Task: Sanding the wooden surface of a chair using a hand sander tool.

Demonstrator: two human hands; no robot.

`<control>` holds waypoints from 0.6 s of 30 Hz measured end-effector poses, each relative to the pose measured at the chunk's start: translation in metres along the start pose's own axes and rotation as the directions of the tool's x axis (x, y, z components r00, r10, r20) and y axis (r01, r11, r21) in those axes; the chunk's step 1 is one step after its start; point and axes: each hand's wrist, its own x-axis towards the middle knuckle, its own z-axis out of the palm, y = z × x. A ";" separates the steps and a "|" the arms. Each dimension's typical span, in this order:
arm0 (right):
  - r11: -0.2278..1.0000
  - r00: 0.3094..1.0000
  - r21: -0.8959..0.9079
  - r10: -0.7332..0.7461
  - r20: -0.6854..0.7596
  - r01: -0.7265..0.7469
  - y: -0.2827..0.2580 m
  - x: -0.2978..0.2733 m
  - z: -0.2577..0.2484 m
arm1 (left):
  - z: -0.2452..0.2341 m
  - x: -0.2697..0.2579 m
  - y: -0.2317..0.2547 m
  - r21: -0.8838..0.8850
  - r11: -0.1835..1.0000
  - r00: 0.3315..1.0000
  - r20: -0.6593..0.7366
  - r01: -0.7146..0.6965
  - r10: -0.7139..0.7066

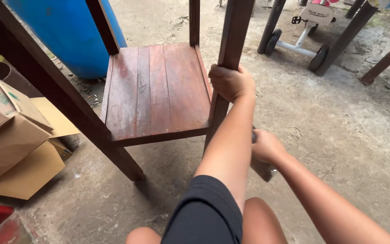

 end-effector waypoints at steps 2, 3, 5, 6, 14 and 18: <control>0.997 0.997 0.009 -0.077 0.019 0.077 -0.018 -0.002 0.002 | 0.006 -0.007 0.004 0.100 0.995 0.999 0.023 -0.027 0.025; 0.997 0.995 0.070 -0.030 0.095 0.023 -0.032 -0.004 0.003 | -0.004 -0.006 0.004 0.109 0.992 0.993 0.103 -0.067 0.056; 0.991 0.985 0.131 0.002 0.172 -0.025 -0.058 0.007 0.016 | -0.034 0.014 0.004 0.117 0.987 0.981 0.174 -0.111 0.090; 0.989 0.984 0.066 -0.137 0.115 0.130 -0.068 0.021 0.029 | -0.053 0.031 0.003 0.031 0.994 0.894 0.442 -0.104 0.080; 0.977 0.979 0.097 -0.180 -0.095 0.189 -0.117 0.113 0.075 | -0.319 0.198 -0.133 -0.501 0.786 0.932 -0.198 -0.362 0.303; 0.933 0.996 0.349 0.068 0.059 -0.084 -0.124 0.139 0.071 | -0.347 0.315 -0.253 -0.680 0.667 0.952 -0.231 -0.306 0.201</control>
